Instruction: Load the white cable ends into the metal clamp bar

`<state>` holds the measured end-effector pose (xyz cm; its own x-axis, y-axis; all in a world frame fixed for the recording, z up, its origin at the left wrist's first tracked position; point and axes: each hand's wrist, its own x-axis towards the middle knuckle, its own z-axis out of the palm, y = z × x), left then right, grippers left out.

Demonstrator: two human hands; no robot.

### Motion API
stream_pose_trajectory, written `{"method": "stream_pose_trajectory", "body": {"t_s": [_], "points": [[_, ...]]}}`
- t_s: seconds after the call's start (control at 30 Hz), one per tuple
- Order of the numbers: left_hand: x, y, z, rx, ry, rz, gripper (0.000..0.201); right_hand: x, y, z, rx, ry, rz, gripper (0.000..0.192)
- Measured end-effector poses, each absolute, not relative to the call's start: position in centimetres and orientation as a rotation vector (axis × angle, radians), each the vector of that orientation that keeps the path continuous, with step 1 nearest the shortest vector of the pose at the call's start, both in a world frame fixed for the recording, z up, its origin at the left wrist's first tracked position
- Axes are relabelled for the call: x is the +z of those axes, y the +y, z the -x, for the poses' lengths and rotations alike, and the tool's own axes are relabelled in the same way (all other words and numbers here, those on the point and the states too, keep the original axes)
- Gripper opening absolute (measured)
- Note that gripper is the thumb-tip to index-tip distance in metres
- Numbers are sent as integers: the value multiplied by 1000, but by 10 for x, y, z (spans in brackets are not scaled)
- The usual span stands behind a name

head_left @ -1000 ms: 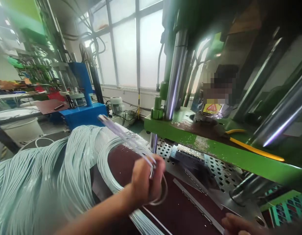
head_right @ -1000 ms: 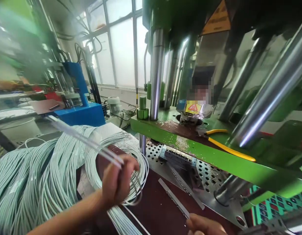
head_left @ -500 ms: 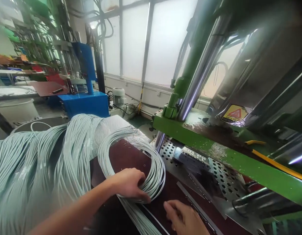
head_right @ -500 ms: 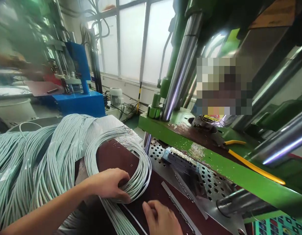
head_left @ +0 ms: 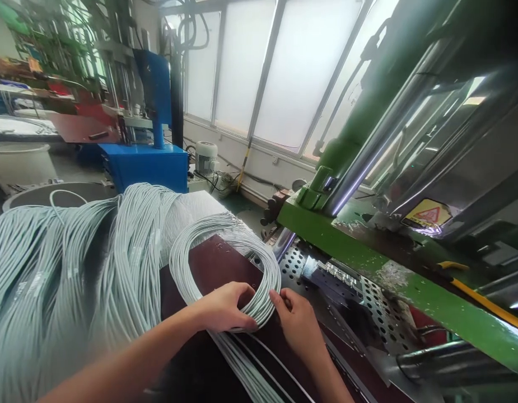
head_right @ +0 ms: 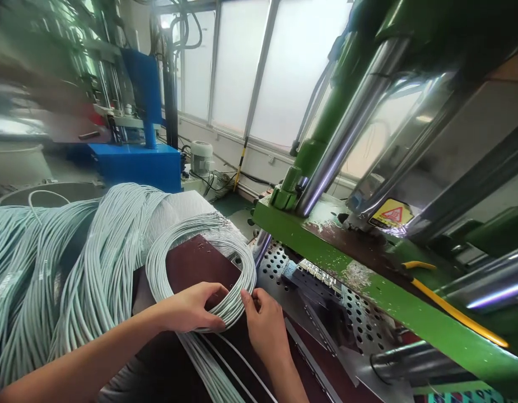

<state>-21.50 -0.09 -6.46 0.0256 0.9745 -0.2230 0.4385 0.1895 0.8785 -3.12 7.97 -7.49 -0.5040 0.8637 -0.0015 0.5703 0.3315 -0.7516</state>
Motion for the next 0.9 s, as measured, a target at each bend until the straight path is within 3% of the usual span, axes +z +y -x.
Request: {"method": "stream_pose_trajectory", "body": {"t_s": [0.2,0.37,0.47,0.67,0.9], "points": [[-71,1,213,905,1414,-1203,45,-81,62,14,1156,-2111,1351,46],[-62,0,215,968,1311,-1087,38,-75,38,0,1464,-2301,1144,32],[-57,0,216,985,1281,-1038,36,-69,36,-3,1446,-2423,1064,25],[-55,3,218,957,1267,-994,40,-74,45,-1,1365,-2382,1131,34],[-58,4,219,905,1390,-1089,36,-59,49,-31,1529,-2441,1159,26]]}}
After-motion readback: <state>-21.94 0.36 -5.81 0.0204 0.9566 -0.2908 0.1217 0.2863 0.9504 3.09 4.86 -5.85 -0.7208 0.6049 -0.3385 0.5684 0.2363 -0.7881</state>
